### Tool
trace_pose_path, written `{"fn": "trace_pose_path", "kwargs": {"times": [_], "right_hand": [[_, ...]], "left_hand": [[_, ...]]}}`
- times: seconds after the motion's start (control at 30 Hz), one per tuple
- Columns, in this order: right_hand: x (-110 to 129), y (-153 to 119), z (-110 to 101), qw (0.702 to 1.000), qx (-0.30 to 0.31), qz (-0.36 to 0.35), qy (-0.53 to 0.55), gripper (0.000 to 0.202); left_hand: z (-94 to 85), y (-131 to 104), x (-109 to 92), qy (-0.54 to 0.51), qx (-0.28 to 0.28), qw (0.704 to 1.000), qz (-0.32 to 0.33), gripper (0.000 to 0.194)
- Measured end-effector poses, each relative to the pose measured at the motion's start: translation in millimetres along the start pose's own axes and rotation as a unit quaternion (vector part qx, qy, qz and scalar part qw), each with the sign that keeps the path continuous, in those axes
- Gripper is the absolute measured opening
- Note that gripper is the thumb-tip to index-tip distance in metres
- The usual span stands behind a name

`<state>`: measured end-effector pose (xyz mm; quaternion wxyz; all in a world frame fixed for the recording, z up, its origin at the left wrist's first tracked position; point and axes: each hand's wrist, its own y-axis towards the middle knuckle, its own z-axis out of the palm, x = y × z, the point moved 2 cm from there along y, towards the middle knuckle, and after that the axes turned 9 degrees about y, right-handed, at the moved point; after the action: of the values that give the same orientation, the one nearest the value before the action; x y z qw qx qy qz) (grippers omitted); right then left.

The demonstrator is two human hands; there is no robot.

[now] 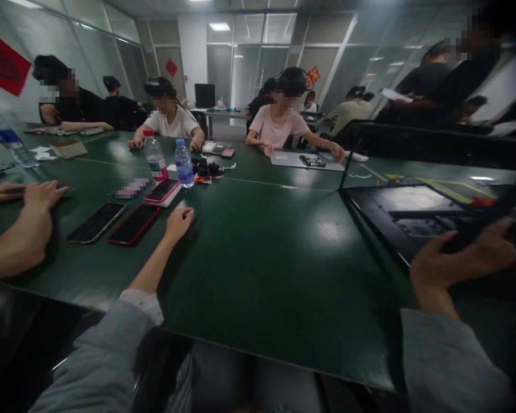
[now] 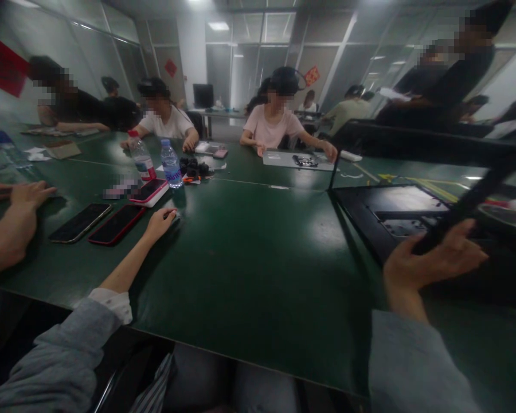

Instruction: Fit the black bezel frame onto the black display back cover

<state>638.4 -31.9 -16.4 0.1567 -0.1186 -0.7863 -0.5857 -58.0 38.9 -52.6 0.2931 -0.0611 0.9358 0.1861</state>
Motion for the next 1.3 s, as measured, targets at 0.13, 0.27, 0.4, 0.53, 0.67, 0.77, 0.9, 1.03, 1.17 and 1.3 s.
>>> {"fn": "trace_pose_path", "kwargs": {"times": [0.13, 0.27, 0.4, 0.53, 0.67, 0.77, 0.9, 1.03, 1.17, 1.3], "right_hand": [[64, -17, 14, 0.995, 0.074, -0.065, 0.026, 0.072], [110, -30, 16, 0.987, 0.065, -0.051, 0.137, 0.077], [126, -37, 20, 0.966, 0.076, 0.022, 0.244, 0.079], [125, -43, 33, 0.958, 0.121, 0.055, 0.255, 0.076], [120, -52, 48, 0.958, 0.142, 0.071, 0.239, 0.077], [116, -61, 64, 0.946, 0.23, 0.069, 0.216, 0.076], [101, -69, 88, 0.927, 0.331, 0.054, 0.17, 0.055], [81, -72, 109, 0.911, 0.381, 0.039, 0.152, 0.044], [68, -75, 117, 0.91, 0.385, 0.049, 0.143, 0.046], [64, -77, 115, 0.914, 0.375, 0.06, 0.141, 0.05]], "left_hand": [[-5.1, -2, -9, -0.012, -0.009, 1.0, 0.01, 0.035], [-7.1, -4, -14, -0.076, -0.044, 0.996, 0.015, 0.046], [-0.7, -6, -20, -0.16, -0.054, 0.985, 0.029, 0.076], [6.6, -10, -28, -0.201, -0.065, 0.975, 0.06, 0.09], [7.0, -13, -33, -0.199, -0.066, 0.976, 0.064, 0.063], [4.3, -12, -31, -0.207, -0.067, 0.975, 0.049, 0.053], [4.1, -9, -22, -0.162, -0.055, 0.985, -0.009, 0.047], [8.3, -6, -13, -0.067, 0.006, 0.997, -0.041, 0.039], [7.0, -6, -12, -0.028, 0.038, 0.998, -0.039, 0.037], [-1.6, -11, -17, 0.053, 0.014, 0.998, -0.033, 0.039]]}}
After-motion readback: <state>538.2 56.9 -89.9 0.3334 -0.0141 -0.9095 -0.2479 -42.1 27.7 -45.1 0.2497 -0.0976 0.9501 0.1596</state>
